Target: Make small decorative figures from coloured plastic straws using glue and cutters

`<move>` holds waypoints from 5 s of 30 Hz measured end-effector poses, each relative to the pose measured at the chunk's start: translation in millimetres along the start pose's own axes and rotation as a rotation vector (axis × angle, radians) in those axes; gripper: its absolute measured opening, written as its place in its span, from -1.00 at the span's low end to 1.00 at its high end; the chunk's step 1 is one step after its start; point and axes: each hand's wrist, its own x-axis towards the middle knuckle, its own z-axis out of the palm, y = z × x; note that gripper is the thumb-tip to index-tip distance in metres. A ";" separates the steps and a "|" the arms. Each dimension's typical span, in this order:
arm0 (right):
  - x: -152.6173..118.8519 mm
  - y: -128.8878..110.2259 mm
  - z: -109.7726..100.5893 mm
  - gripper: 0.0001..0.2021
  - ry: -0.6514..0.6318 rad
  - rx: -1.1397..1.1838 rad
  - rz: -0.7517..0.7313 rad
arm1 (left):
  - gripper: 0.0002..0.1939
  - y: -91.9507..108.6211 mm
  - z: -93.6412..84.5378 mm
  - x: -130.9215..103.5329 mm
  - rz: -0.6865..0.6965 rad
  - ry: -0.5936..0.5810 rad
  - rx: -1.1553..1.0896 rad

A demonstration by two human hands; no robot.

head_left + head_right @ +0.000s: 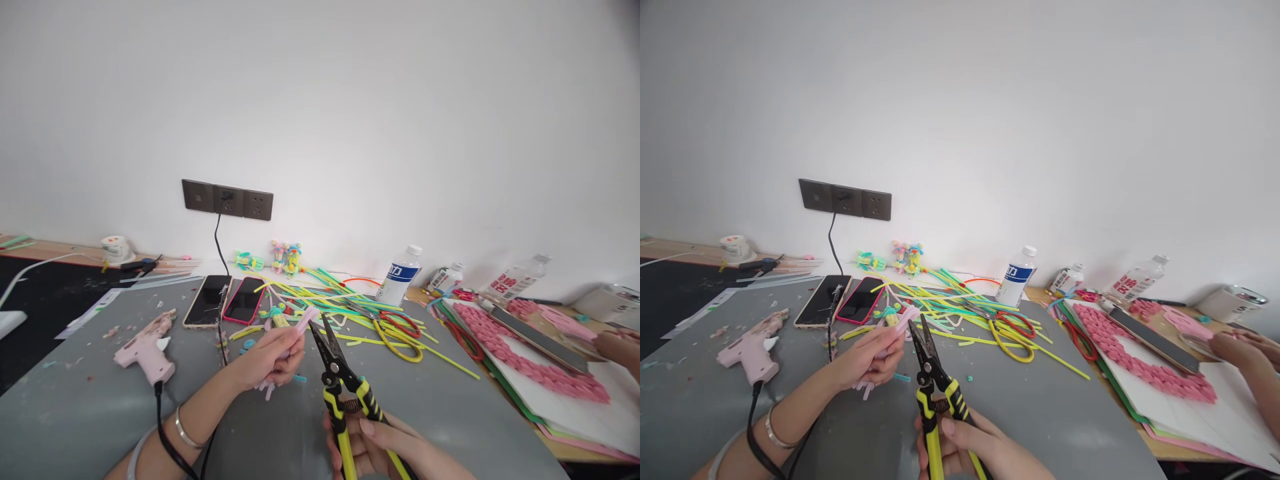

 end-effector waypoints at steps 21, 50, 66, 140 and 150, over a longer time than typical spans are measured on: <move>-3.5 8.2 1.4 -0.56 0.163 -0.097 -0.050 | -0.49 7.9 5.7 -3.2 -0.140 -0.025 0.226; -26.7 -34.3 -55.8 -0.55 0.713 -0.553 -0.318 | -0.56 -1.7 -5.3 1.8 -0.013 0.132 0.169; 42.0 17.1 -126.5 -0.46 1.060 -1.675 -0.560 | -0.58 -2.5 1.9 2.5 0.019 0.228 0.359; 128.1 -49.7 -25.4 -0.53 0.105 -0.717 -0.710 | -0.60 27.8 -35.2 -2.7 0.035 0.688 0.580; 130.0 -47.5 -26.0 -0.69 0.024 -0.610 -0.582 | -0.61 23.2 -24.0 3.0 -0.067 0.670 0.363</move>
